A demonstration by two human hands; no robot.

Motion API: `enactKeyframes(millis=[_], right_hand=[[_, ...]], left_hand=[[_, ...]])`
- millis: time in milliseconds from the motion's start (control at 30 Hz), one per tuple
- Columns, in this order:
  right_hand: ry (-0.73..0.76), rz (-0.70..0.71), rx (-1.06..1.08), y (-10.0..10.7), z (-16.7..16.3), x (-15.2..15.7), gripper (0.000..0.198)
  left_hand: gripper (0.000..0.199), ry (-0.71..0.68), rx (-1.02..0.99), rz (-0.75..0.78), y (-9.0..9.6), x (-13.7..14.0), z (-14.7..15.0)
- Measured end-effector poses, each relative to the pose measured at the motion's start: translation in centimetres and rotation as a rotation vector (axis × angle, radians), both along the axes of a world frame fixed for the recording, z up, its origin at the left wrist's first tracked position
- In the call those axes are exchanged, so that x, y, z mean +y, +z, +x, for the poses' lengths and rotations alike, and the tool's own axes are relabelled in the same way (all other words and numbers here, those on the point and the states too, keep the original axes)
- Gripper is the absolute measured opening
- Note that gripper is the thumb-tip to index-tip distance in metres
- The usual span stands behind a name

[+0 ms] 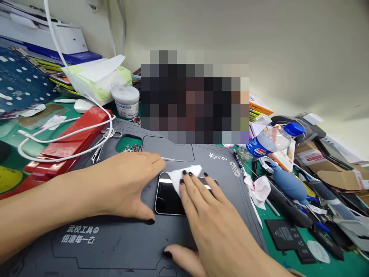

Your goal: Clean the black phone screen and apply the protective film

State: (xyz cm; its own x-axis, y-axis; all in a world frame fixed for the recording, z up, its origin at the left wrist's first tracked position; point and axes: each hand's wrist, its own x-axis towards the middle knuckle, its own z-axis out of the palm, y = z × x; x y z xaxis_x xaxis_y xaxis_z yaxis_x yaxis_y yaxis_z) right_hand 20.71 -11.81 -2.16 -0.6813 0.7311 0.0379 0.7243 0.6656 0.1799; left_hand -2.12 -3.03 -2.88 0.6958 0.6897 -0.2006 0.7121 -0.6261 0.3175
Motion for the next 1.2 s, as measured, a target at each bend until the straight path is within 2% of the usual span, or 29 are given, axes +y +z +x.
enactKeyframes(millis=[67,133,233,300,367,467,567,633,700,767,833,900,1000,1133,1200], right_hand=[[0.057,-0.064,0.002,0.0,-1.1,0.7,0.092],[0.121,-0.073,0.019,-0.3,-1.5,0.4,0.086],[0.149,0.020,-0.001,-1.0,-0.5,-1.5,0.051],[0.085,0.103,-0.061,-1.2,0.6,-3.0,0.044],[-0.007,0.153,-0.130,-1.3,1.3,-3.9,0.062],[-0.075,0.161,-0.154,-1.1,0.8,-3.4,0.095],[0.015,0.077,-0.049,-0.7,-0.9,-1.5,0.099],[0.138,-0.001,0.009,-0.6,-1.7,-0.5,0.093],[0.221,-0.031,0.024,-0.6,-1.8,-0.5,0.074],[0.192,0.010,-0.003,-0.8,-1.4,-1.6,0.052],[0.099,0.088,-0.058,-1.1,-0.4,-3.1,0.045],[0.031,0.152,-0.128,-1.3,0.5,-4.3,0.061],[-0.039,0.161,-0.222,-1.3,1.1,-4.3,0.090],[-0.057,0.133,-0.176,-1.1,0.1,-2.3,0.101],[-0.028,0.073,-0.102,-1.0,-0.6,-1.1,0.106]], left_hand=[[0.063,-0.007,-0.027,0.020,-0.2,-0.1,-0.1],[0.061,-0.008,-0.040,0.034,-0.2,-0.1,-0.2],[0.054,0.003,-0.016,0.007,0.0,0.0,-0.2],[0.054,0.010,-0.004,-0.012,0.1,0.1,-0.2],[0.056,0.011,-0.013,-0.003,0.0,0.1,-0.2],[0.057,0.010,-0.034,0.025,-0.6,0.1,-0.5],[0.052,0.005,-0.085,0.056,-1.2,0.0,-0.8],[0.047,-0.005,-0.126,0.061,-1.4,0.0,-0.9],[0.044,-0.010,-0.139,0.053,-1.5,0.1,-0.9],[0.046,0.000,-0.120,0.047,-1.3,0.1,-0.8],[0.050,0.017,-0.080,0.017,-1.0,0.1,-0.8],[0.053,0.028,-0.061,-0.008,-0.8,0.2,-0.8],[0.057,0.025,-0.060,0.000,-0.8,0.2,-0.8],[0.059,0.015,-0.029,0.010,-0.7,0.2,-0.6],[0.060,0.003,-0.021,0.026,-0.9,0.2,-0.6]])
